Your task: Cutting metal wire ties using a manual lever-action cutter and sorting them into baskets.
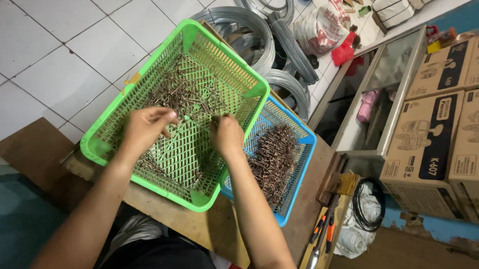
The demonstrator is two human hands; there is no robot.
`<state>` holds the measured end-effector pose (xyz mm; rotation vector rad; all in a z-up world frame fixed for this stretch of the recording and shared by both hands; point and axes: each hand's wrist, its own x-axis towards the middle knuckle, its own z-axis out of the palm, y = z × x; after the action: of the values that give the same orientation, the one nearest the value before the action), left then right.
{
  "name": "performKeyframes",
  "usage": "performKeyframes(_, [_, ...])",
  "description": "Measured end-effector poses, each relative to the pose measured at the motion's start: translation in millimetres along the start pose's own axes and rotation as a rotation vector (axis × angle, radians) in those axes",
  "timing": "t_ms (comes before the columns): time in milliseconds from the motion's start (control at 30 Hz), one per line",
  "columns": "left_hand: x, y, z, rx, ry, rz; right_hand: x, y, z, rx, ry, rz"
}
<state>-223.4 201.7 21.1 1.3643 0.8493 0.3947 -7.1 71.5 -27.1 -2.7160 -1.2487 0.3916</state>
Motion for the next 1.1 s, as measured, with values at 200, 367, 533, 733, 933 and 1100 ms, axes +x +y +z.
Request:
performKeyframes(200, [-5.8, -2.9, -8.8, 0.588, 0.129, 0.101, -8.5, -43.0, 20.5, 0.154, 0.033, -0.304])
performKeyframes(367, [34.8, -77.0, -10.0, 0.791, 0.078, 0.004, -30.7, -99.5, -20.1, 0.201, 0.068, -0.316])
performKeyframes(533, [24.6, -53.3, -10.1, 0.657, 0.069, 0.036, -1.3, -82.7, 18.7, 0.186, 0.232, -0.357])
performKeyframes(733, [27.8, -63.6, -5.5, 0.655, 0.103, 0.079, 15.5, -76.3, 3.0, 0.403, 0.424, -0.154])
performKeyframes(933, [36.5, -68.0, -4.0, 0.724, 0.136, 0.143, 58.7, -62.6, 43.4, 0.468, 0.299, -0.163])
performKeyframes(1100, [35.8, -58.0, -0.4, 0.561, 0.191, 0.324, 11.2, -89.3, -35.9, 0.825, 0.115, 0.031])
